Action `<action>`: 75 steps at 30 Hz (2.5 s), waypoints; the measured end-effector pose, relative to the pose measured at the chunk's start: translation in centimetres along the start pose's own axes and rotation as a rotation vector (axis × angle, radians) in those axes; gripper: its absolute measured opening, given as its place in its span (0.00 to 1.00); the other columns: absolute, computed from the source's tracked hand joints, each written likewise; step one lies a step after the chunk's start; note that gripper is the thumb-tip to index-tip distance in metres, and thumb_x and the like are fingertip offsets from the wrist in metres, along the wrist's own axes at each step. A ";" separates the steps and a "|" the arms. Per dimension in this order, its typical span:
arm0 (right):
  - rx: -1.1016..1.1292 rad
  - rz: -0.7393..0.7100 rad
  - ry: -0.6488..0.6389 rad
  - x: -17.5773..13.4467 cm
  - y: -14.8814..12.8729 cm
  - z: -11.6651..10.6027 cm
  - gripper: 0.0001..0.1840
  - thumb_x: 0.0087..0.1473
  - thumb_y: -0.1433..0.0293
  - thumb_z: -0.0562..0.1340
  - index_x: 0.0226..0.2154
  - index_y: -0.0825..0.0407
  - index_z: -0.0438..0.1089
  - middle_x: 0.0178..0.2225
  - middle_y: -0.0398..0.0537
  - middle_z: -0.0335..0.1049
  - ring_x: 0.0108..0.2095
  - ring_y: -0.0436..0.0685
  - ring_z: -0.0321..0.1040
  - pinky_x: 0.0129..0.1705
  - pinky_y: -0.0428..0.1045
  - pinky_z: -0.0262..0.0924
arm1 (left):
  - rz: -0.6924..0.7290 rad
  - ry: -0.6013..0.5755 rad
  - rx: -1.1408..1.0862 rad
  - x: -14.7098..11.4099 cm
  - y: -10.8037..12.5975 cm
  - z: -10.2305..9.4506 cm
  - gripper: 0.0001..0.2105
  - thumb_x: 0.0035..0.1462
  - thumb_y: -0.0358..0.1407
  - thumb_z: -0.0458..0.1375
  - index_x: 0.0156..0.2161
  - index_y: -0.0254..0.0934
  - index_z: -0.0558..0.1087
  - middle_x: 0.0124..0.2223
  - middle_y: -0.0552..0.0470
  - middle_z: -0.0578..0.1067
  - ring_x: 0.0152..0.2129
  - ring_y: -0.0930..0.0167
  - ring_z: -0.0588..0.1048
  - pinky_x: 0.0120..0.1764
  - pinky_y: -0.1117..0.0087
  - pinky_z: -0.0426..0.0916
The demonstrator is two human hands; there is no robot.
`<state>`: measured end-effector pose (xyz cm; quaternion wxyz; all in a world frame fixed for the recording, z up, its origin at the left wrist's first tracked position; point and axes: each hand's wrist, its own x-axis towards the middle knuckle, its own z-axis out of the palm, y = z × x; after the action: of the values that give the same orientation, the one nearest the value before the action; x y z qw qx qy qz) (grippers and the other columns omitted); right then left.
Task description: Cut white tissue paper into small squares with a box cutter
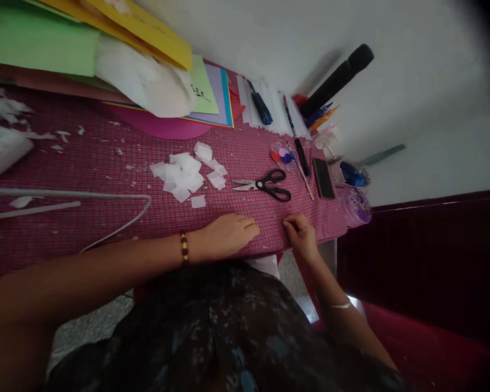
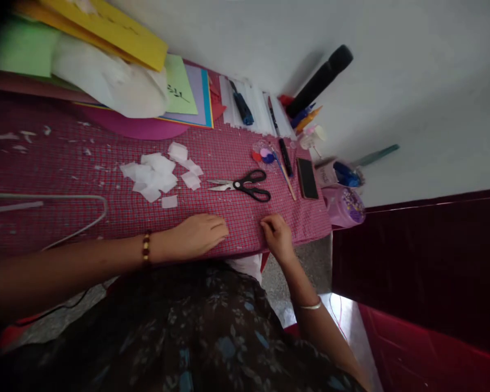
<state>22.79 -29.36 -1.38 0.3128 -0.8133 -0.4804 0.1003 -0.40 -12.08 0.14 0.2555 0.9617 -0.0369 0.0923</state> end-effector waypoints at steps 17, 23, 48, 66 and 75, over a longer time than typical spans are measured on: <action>0.468 -0.266 -0.577 11.5 -11.9 6.4 0.05 0.57 0.67 0.64 0.36 0.47 0.76 0.33 0.44 0.77 0.34 0.55 0.74 0.38 0.52 0.68 | 0.024 -0.020 0.125 -0.3 -0.1 0.5 0.08 0.68 0.35 0.53 0.38 0.39 0.74 0.40 0.50 0.79 0.35 0.69 0.76 0.38 0.65 0.72; 0.366 -0.673 -0.740 17.8 -27.1 17.3 0.10 0.56 0.79 0.59 0.36 0.49 0.72 0.37 0.47 0.76 0.35 0.54 0.71 0.41 0.52 0.68 | 0.018 -0.029 0.293 -0.9 0.7 0.2 0.13 0.68 0.29 0.49 0.37 0.43 0.74 0.37 0.50 0.81 0.33 0.71 0.78 0.36 0.66 0.74; 0.399 -0.678 -0.479 9.9 -3.9 3.3 0.10 0.62 0.70 0.57 0.40 0.46 0.74 0.27 0.41 0.75 0.25 0.52 0.70 0.30 0.50 0.65 | -0.652 0.431 -0.439 -0.5 1.8 -2.2 0.07 0.62 0.34 0.54 0.34 0.35 0.72 0.31 0.54 0.74 0.29 0.75 0.71 0.34 0.72 0.66; 0.423 -0.722 -0.650 9.6 -2.6 3.2 0.10 0.62 0.70 0.59 0.38 0.44 0.76 0.34 0.44 0.80 0.34 0.57 0.77 0.42 0.54 0.72 | -0.686 -0.078 0.552 1.1 5.6 -0.1 0.08 0.64 0.25 0.53 0.34 0.35 0.70 0.36 0.46 0.72 0.33 0.65 0.69 0.36 0.65 0.68; 0.386 -0.784 -0.630 9.7 -2.6 2.9 0.10 0.62 0.72 0.59 0.40 0.43 0.75 0.32 0.43 0.80 0.31 0.55 0.77 0.36 0.51 0.71 | -0.596 0.110 0.340 -0.1 4.0 0.5 0.08 0.64 0.22 0.50 0.41 0.34 0.69 0.38 0.48 0.72 0.35 0.66 0.68 0.41 0.66 0.68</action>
<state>24.59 -19.03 -0.74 0.3113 -0.4313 -0.7913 0.3016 -0.89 -15.78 1.64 0.1092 0.9526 0.2752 0.0699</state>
